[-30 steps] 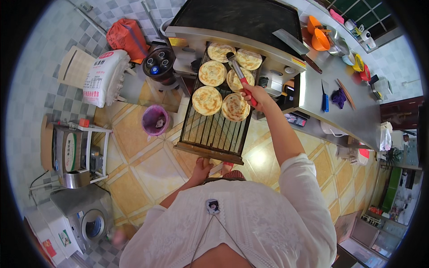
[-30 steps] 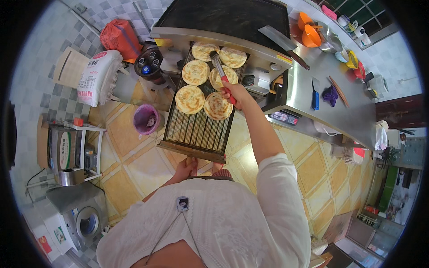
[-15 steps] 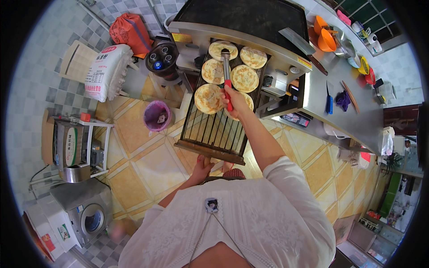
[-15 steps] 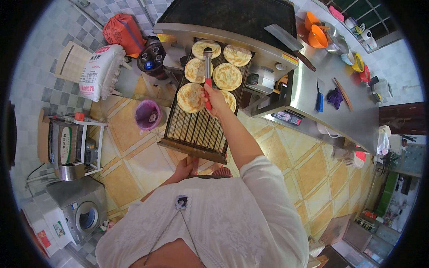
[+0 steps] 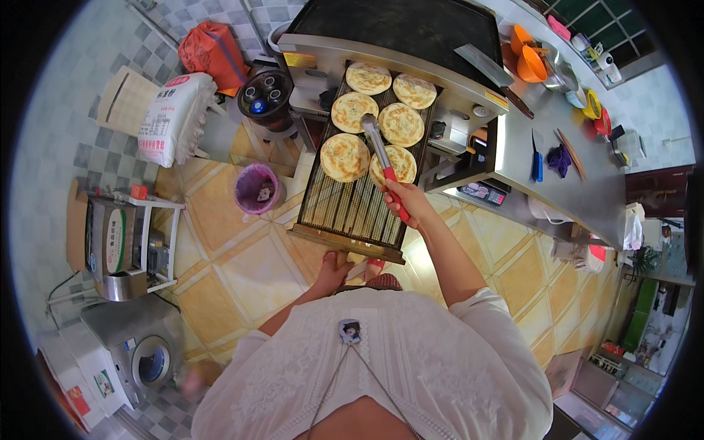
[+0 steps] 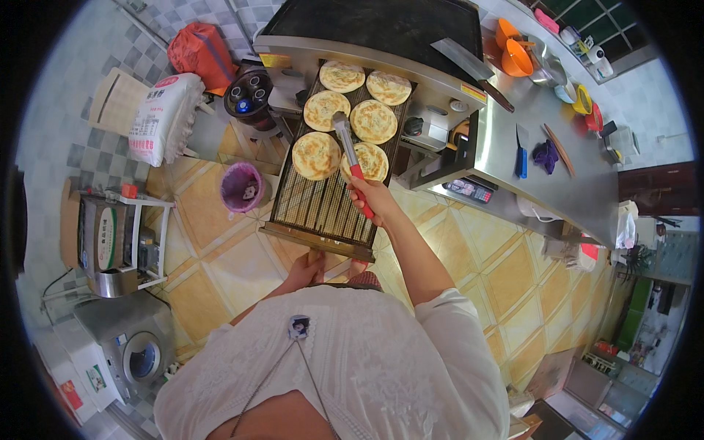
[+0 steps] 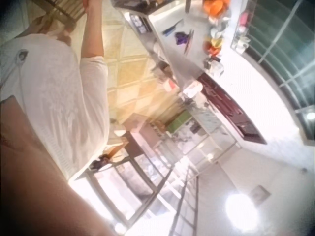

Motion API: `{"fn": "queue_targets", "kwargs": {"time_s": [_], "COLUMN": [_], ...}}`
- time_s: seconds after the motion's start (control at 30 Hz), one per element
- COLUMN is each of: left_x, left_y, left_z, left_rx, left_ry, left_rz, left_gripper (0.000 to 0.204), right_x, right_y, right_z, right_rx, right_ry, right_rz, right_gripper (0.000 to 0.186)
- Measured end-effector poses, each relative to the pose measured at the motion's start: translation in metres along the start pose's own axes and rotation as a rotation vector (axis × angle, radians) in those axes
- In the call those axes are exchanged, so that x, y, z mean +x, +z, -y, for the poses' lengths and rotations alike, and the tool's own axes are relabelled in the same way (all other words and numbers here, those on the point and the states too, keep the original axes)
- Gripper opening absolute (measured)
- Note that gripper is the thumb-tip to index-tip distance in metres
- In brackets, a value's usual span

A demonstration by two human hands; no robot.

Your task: The person flips and removes cooked pancakes from a grill using tongs, then scrapes the griddle surface with a metal spatula. They repeat the process of flipping and removing pancakes while periodically cleaning the cooking surface.

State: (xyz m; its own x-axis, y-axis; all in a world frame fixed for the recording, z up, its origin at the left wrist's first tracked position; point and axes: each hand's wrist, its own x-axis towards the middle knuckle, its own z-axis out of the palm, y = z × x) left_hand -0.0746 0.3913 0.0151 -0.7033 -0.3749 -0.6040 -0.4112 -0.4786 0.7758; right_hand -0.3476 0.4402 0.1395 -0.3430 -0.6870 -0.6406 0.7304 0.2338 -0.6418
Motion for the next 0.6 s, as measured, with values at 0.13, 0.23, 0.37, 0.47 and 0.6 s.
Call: {"fn": "queue_targets", "kwargs": {"time_s": [0.13,0.23,0.37,0.47,0.6], "left_x": [-0.004,-0.005,-0.008,-0.013,-0.013], "left_y": [-0.001,0.001,0.004,0.006,0.002], "left_z": [-0.002,-0.010,-0.019,-0.023,-0.028], "left_rx": [0.055,0.108,0.110,0.093,0.166], "left_ry": [0.031,0.044,0.051,-0.005,-0.042], "left_rz": [0.012,0.001,-0.008,-0.005,0.013], "left_gripper": [0.021,0.020,0.020,0.020,0.021], "right_x": [-0.024,-0.036,-0.008,0.011,-0.034], "right_y": [0.008,0.030,0.084,0.101,0.082], "right_z": [-0.027,-0.060,-0.083,-0.058,-0.038], "right_rx": [0.033,0.178,0.265,0.412,0.321], "right_ry": [0.015,0.082,-0.110,-0.076,0.144], "right_rz": [0.131,0.092,0.031,0.044,0.238], "right_gripper": [0.026,0.024,0.023,0.024,0.027]}}
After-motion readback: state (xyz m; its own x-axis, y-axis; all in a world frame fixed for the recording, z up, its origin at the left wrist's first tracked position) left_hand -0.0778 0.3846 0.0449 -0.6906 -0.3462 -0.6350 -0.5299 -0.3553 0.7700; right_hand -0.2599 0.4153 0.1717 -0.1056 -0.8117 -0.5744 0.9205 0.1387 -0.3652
